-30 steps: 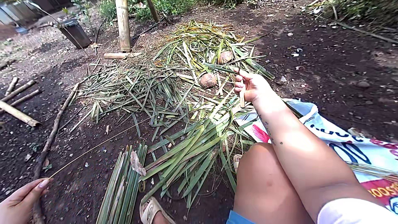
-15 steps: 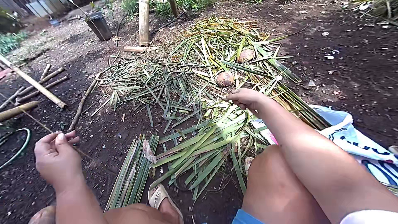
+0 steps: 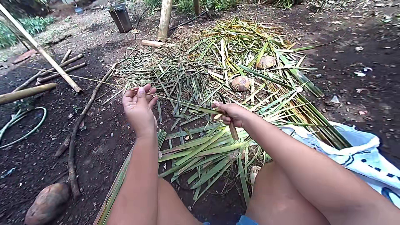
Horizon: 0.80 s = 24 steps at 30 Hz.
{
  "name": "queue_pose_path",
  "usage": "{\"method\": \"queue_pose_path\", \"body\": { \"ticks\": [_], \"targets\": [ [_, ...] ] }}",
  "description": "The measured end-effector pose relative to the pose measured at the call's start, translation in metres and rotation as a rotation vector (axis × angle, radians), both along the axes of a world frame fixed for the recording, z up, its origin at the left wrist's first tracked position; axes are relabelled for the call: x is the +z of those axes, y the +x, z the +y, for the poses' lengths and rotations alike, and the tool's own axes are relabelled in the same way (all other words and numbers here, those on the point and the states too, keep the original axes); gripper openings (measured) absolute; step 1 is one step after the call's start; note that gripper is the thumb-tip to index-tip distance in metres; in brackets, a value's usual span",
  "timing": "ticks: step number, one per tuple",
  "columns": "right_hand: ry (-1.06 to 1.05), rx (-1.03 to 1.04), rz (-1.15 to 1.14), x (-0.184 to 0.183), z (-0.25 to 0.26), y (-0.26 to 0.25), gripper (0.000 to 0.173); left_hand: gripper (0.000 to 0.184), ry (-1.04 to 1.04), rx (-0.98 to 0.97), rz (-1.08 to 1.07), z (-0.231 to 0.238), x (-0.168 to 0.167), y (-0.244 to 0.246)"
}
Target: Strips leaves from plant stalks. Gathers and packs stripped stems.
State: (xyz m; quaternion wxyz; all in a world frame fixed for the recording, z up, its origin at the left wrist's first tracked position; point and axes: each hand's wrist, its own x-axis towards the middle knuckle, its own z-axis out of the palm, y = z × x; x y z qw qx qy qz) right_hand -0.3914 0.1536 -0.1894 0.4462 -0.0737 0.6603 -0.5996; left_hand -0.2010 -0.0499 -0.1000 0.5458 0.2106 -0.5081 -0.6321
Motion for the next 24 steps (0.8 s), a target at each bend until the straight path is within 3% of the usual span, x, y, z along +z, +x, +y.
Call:
{"method": "queue_pose_path", "body": {
  "ticks": [3, 6, 10, 13, 17, 24],
  "targets": [
    [-0.069, -0.077, -0.017, 0.007, 0.002, 0.004, 0.02, 0.013, -0.029, -0.139, -0.079, 0.018, -0.01, -0.006],
    [-0.027, -0.087, 0.056, 0.015, 0.004, 0.006, 0.019, 0.018, -0.168, -0.375, -0.238, 0.031, -0.027, -0.012],
    [0.31, -0.179, 0.681, 0.034, 0.011, 0.007, 0.031, 0.015, -0.331, -0.33, -0.307, 0.039, -0.037, -0.022],
    [0.251, -0.195, 0.945, 0.045, 0.013, 0.03, 0.035, 0.015, -0.396, -0.245, -0.265, 0.043, -0.042, -0.024],
    [0.231, 0.096, 0.731, 0.043, -0.001, 0.063, 0.038, 0.012, -0.393, -0.23, -0.182, 0.057, -0.047, -0.031],
    [0.4, 0.151, 0.882, 0.04, -0.015, 0.051, 0.038, 0.011, -0.486, -0.277, -0.106, 0.073, -0.047, -0.032]
  ]
}}
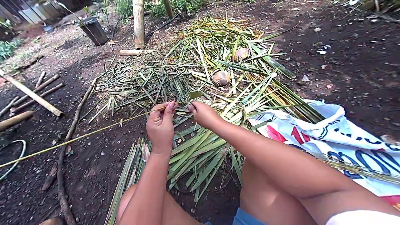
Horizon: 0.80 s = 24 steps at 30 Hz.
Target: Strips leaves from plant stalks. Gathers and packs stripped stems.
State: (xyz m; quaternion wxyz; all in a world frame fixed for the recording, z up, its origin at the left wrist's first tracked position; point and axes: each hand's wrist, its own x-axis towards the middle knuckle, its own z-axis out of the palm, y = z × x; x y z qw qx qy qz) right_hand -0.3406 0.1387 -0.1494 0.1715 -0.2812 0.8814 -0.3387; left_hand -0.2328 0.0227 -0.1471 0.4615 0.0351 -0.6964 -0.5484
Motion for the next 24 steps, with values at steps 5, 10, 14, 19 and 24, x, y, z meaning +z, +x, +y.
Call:
{"method": "queue_pose_path", "body": {
  "ticks": [5, 10, 14, 19, 24],
  "targets": [
    [0.191, -0.074, 0.017, -0.028, 0.003, -0.053, 0.039, 0.012, -0.016, 0.053, 0.051, -0.017, 0.009, 0.012],
    [0.312, -0.14, -0.007, -0.033, -0.003, -0.064, 0.035, 0.01, -0.046, 0.108, 0.054, -0.016, 0.0, 0.013],
    [0.679, -0.033, -0.076, -0.049, 0.015, -0.082, 0.031, 0.011, -0.084, 0.188, 0.209, -0.038, 0.032, 0.036],
    [0.271, -0.1, -0.019, -0.034, 0.017, -0.092, 0.04, 0.013, -0.144, 0.152, 0.102, -0.05, 0.021, 0.037],
    [-0.215, 0.013, 0.099, 0.017, 0.007, 0.0, 0.035, 0.013, -0.293, 0.051, 0.069, -0.039, 0.003, 0.026]
  ]
}}
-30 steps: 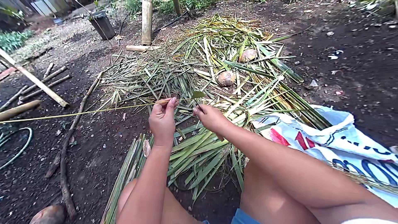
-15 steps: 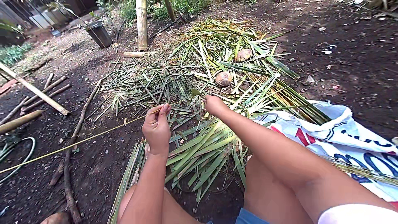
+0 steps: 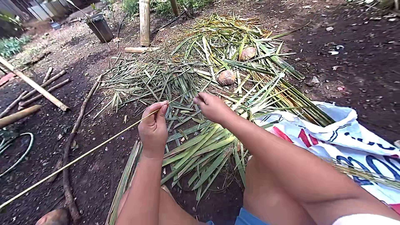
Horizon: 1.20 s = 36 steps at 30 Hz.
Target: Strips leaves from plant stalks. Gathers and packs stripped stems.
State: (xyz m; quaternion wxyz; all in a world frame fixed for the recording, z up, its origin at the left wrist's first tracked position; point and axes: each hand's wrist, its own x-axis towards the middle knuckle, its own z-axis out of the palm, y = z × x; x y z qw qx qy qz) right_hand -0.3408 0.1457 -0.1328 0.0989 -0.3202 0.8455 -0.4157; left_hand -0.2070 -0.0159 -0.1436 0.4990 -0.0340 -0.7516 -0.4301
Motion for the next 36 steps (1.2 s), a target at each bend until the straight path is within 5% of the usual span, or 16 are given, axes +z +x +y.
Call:
{"method": "queue_pose_path", "body": {
  "ticks": [5, 13, 21, 30, 36],
  "targets": [
    [0.082, 0.113, -0.026, 0.009, -0.005, 0.023, 0.032, 0.013, -0.062, -0.066, 0.068, 0.018, -0.003, -0.009],
    [0.366, -0.17, -0.126, -0.032, 0.016, -0.074, 0.043, 0.013, 0.104, -0.052, 0.195, 0.008, 0.017, 0.002],
    [-0.11, 0.032, -0.014, 0.01, -0.005, 0.029, 0.032, 0.012, 0.149, -0.06, 0.158, 0.029, 0.003, -0.009],
    [0.199, -0.27, -0.176, -0.038, 0.016, -0.086, 0.044, 0.011, 0.189, -0.073, 0.243, 0.02, 0.021, 0.006],
    [-0.153, -0.296, -0.179, -0.005, 0.027, -0.058, 0.036, 0.014, 0.127, -0.058, 0.219, 0.013, 0.015, 0.005]
  ]
}}
